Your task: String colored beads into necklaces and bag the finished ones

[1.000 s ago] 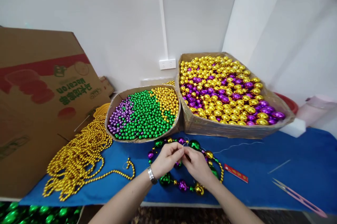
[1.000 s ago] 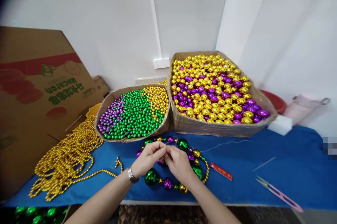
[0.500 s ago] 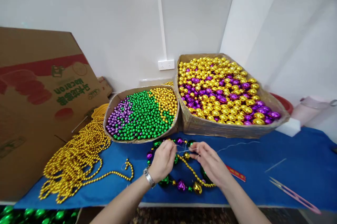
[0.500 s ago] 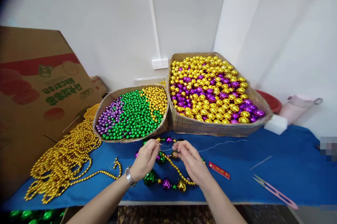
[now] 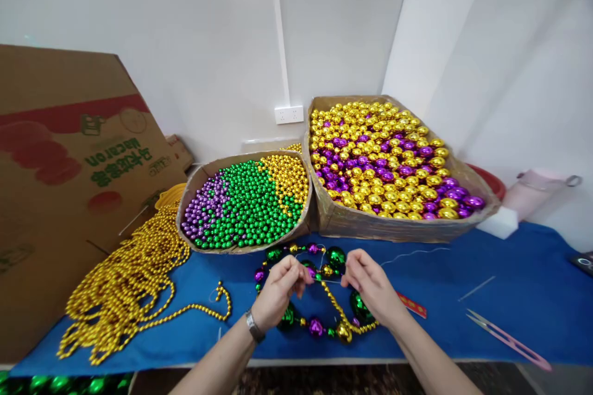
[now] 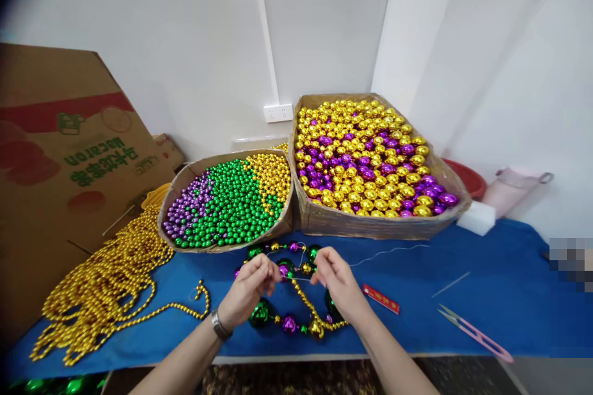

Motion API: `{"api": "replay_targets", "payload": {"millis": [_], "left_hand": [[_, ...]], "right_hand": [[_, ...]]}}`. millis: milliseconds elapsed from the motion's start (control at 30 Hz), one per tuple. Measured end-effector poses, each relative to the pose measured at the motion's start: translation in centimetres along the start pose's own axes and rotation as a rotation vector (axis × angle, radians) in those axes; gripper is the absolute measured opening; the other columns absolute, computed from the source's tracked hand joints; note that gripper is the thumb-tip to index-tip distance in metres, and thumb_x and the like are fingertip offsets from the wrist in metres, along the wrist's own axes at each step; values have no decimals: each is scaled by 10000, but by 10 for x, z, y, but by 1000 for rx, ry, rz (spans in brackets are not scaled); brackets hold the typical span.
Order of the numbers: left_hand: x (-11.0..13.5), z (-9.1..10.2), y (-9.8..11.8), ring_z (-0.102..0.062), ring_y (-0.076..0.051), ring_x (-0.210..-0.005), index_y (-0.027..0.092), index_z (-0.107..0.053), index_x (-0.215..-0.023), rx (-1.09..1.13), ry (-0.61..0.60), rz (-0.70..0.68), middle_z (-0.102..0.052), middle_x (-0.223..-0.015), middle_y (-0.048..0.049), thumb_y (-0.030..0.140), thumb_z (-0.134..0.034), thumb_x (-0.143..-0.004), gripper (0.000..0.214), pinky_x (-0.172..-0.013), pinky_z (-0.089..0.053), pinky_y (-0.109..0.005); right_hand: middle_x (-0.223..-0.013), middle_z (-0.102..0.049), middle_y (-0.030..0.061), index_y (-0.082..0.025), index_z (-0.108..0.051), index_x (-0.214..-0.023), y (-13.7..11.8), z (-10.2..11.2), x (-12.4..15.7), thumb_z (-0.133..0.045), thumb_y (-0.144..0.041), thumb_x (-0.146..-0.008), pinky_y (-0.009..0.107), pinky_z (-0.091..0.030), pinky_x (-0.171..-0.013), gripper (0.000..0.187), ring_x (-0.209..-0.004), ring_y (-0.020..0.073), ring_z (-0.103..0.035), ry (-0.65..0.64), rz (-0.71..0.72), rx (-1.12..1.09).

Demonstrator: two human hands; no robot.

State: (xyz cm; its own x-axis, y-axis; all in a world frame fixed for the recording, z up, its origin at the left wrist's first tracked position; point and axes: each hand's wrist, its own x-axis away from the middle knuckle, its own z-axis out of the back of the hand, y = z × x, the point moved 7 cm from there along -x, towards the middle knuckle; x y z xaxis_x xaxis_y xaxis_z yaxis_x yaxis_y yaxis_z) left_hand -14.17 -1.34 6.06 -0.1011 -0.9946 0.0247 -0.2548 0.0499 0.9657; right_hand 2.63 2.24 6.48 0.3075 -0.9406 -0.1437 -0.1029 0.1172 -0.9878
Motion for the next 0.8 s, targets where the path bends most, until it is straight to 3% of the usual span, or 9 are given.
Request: {"api": "replay_targets", "payload": {"millis": [100, 200, 300, 467, 667, 800], "left_hand": [[-3, -17, 39, -524, -208, -953, 162, -581, -718, -366, -12, -237, -580, -1068, -106, 386, -515, -851, 269, -827, -411, -317], [-7, -34, 54, -469, -246, -1115, 173, -611, -760, -470, 0, -373, -552, -1157, -111, 358, -483, -870, 250, -957, -347, -363], [-12, -43, 35, -517, -224, -1050, 176, -585, -907, -374, -58, -318, -568, -1131, -111, 360, -456, -886, 226, -900, -394, -343], [-14, -60, -10, -589, -191, -886, 177, -504, -1063, -273, -317, -151, -635, -980, -95, 341, -575, -826, 297, -793, -442, -310], [-19, -66, -20, -591, -148, -736, 216, -479, -1157, -249, -433, -23, -667, -992, -96, 311, -567, -839, 343, -656, -456, -255], [-27, -62, -23, -601, -175, -769, 177, -669, -960, -412, -458, -34, -686, -946, -96, 321, -574, -829, 216, -655, -454, -249]], "right_hand": [[-552, -404, -65, -229, -586, -850, -21, -12, 1, -616, -421, -795, 236, -369, -546, 202, -523, 111, -422, -128, 69, 249], [-609, -509, -15, -217, -597, -697, -39, -24, 1, -528, -417, -853, 247, -363, -569, 263, -603, 137, -478, -213, 183, 470], [-642, -542, -5, -210, -574, -681, -47, -21, 2, -457, -390, -896, 245, -374, -577, 304, -621, 139, -498, -159, 195, 490], [-715, -597, -11, -207, -575, -773, -54, -6, 0, -448, -368, -908, 233, -422, -607, 246, -663, 128, -559, -66, 180, 465], [-636, -565, -35, -192, -524, -931, -38, 35, -16, -248, -389, -977, 230, -495, -598, 342, -608, 102, -592, 145, 112, 492], [-876, -633, 17, -165, -565, -1039, -6, 100, 1, -420, -365, -946, 285, -523, -665, 264, -742, 121, -624, 236, 34, 669]]}}
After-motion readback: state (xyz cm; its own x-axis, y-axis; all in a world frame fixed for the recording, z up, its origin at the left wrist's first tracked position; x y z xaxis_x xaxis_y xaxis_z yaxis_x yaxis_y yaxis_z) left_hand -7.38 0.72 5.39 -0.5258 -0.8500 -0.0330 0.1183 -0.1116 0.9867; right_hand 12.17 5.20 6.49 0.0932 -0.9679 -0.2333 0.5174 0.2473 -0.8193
